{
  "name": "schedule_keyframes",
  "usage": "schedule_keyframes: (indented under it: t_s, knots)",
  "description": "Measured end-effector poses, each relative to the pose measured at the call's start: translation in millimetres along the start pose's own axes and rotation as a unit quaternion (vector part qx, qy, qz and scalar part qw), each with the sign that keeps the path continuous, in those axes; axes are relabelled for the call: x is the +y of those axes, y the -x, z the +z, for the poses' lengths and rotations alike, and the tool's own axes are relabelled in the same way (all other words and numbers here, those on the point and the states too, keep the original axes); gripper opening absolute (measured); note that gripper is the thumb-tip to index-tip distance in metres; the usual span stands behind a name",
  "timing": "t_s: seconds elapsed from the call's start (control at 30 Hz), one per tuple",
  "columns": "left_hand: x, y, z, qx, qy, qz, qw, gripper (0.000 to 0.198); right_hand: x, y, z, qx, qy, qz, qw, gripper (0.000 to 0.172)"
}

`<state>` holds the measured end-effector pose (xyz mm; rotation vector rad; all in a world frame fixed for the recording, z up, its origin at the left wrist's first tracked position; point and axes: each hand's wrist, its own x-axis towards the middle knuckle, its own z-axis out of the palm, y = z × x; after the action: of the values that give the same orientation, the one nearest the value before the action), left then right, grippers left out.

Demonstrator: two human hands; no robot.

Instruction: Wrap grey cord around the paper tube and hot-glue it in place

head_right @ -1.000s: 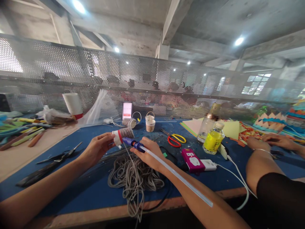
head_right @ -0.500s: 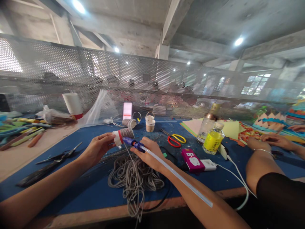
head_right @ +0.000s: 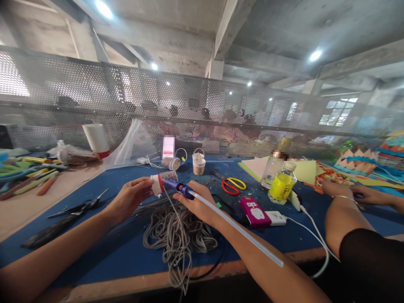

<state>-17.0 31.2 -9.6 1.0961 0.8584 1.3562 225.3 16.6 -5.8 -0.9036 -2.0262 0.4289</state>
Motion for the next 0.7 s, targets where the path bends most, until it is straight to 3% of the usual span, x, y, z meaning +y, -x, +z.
schedule_keyframes:
  t_s: [0.13,0.33,0.53,0.7]
  knots:
    - [-1,-2,-1.3,-0.006,0.012,-0.006,1.0,0.015,5,-1,1,-0.02,-0.047,0.041,0.998,0.03]
    - [-3,-3,-2.3,0.004,0.027,-0.007,1.0,0.016,12,-5,0,0.005,-0.041,0.083,0.996,0.038]
    - [-1,-3,-1.9,-0.005,0.036,-0.003,0.999,0.014,14,-11,-5,0.074,-0.038,0.094,0.992,0.036]
    - [-5,-7,-5.9,0.007,0.045,-0.002,0.999,0.021,28,-19,-19,0.133,0.053,0.101,0.985,0.032]
